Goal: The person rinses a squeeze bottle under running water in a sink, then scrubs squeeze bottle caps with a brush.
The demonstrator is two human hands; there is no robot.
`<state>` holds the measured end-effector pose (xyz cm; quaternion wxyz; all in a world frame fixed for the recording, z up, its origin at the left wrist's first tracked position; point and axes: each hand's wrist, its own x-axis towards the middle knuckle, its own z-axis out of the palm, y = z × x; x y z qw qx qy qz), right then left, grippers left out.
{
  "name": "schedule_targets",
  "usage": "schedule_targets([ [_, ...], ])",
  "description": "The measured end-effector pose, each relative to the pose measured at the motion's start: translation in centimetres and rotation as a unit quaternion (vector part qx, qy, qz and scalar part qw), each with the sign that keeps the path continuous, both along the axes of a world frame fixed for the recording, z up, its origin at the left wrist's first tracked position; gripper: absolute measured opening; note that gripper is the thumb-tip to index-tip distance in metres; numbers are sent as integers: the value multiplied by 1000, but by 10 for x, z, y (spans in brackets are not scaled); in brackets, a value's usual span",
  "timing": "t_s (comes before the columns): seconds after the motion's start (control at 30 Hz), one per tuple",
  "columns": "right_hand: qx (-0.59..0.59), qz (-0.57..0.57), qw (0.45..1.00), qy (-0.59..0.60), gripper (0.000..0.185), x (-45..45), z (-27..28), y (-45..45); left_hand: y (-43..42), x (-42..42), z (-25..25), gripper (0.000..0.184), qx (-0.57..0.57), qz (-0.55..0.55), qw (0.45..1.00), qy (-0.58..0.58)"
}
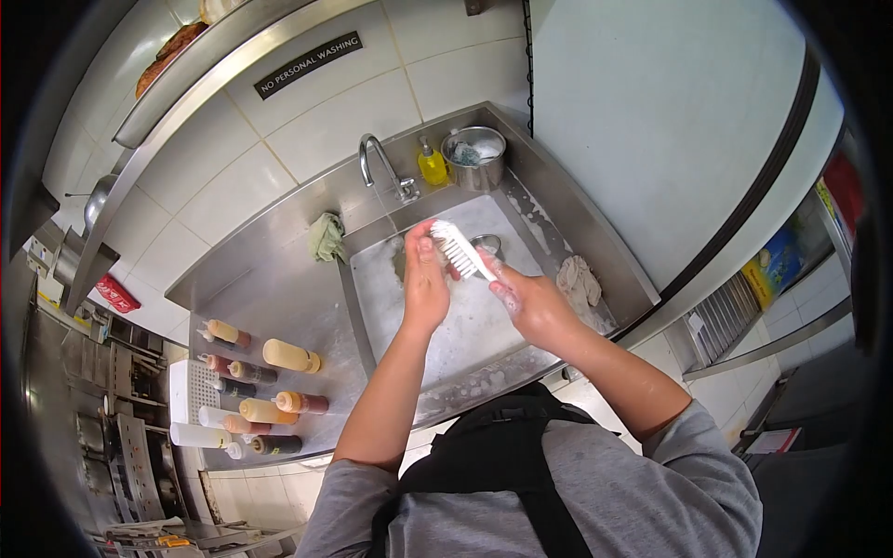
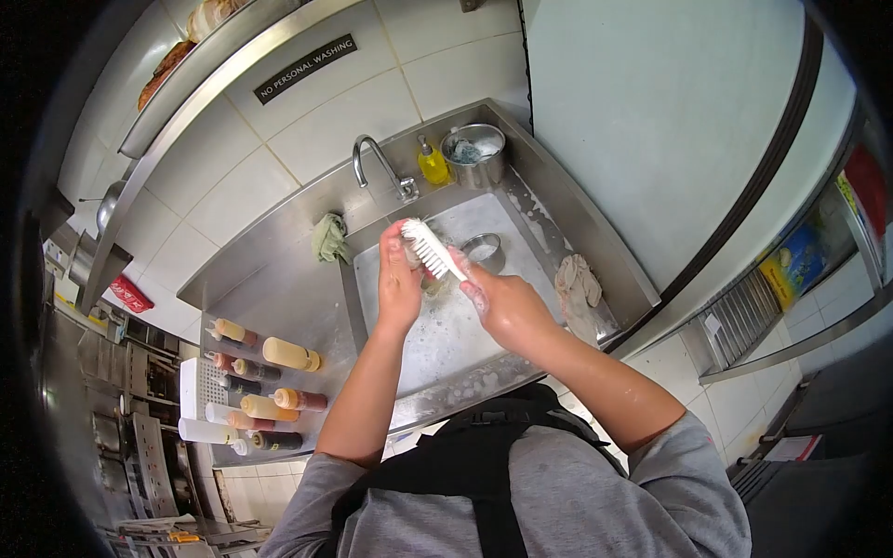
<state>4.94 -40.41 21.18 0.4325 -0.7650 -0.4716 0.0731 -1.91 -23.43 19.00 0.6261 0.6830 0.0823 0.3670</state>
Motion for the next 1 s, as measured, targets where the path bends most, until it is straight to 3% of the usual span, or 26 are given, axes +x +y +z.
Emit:
schedule_targets([
  [0.07, -59, 2, 998, 13, 43, 4, 10, -3, -3, -6, 8, 46, -22, 2, 999, 38],
  [0.13, -32, 3, 999, -26, 44, 2, -6, -1, -2, -7, 12, 46, -47, 5, 996, 79],
  [0.2, -7, 3, 998, -66, 44, 2, -13, -2, 1, 0, 13, 46, -230, 51, 966, 103],
  [0.23, -17, -1, 993, -115, 44, 4, -13, -4, 8, -3, 9, 46, -230, 50, 966, 103],
  [0.3, -26, -4, 986, -164, 45, 5, -12, -4, 26, -12, 6, 47, -279, -168, 937, 124],
  [0.33, -28, -10, 985, -169, 44, 4, -10, -5, 22, -11, 7, 47, -280, -167, 937, 125],
  [0.4, -30, -17, 984, -173, 44, 2, -11, -6, 9, -4, 10, 42, -222, -4, 965, 141],
  [0.43, -33, -12, 988, -150, 44, 2, -15, -6, 7, -3, 9, 42, -222, -6, 965, 141],
  [0.5, -35, -9, 991, -125, 43, 5, -28, -2, 4, -5, 2, 41, 26, 49, 994, 92],
  [0.6, 93, 57, 994, 26, 44, 12, -38, 0, 3, -11, -6, 42, 90, 0, 990, 110],
  [0.67, -17, 111, 925, 363, 44, 8, -2, -11, 9, -10, -15, 40, 128, 2, 988, 81],
  [0.7, -16, 111, 925, 363, 44, 8, 7, -14, 8, -10, -12, 41, 164, 6, 985, 52],
  [0.77, -41, 97, 853, 511, 45, 7, 17, -19, 6, -14, -5, 45, 225, 28, 973, 45],
  [0.8, -41, 97, 853, 511, 45, 8, 18, -20, 5, -16, 0, 49, 283, 50, 957, 38],
  [0.9, -30, 98, 859, 502, 44, 11, 18, -23, 8, -17, 3, 52, 319, 83, 943, 44],
  [1.0, -20, 91, 859, 504, 44, 12, 17, -23, 7, -14, 3, 51, 274, 85, 958, 17],
])
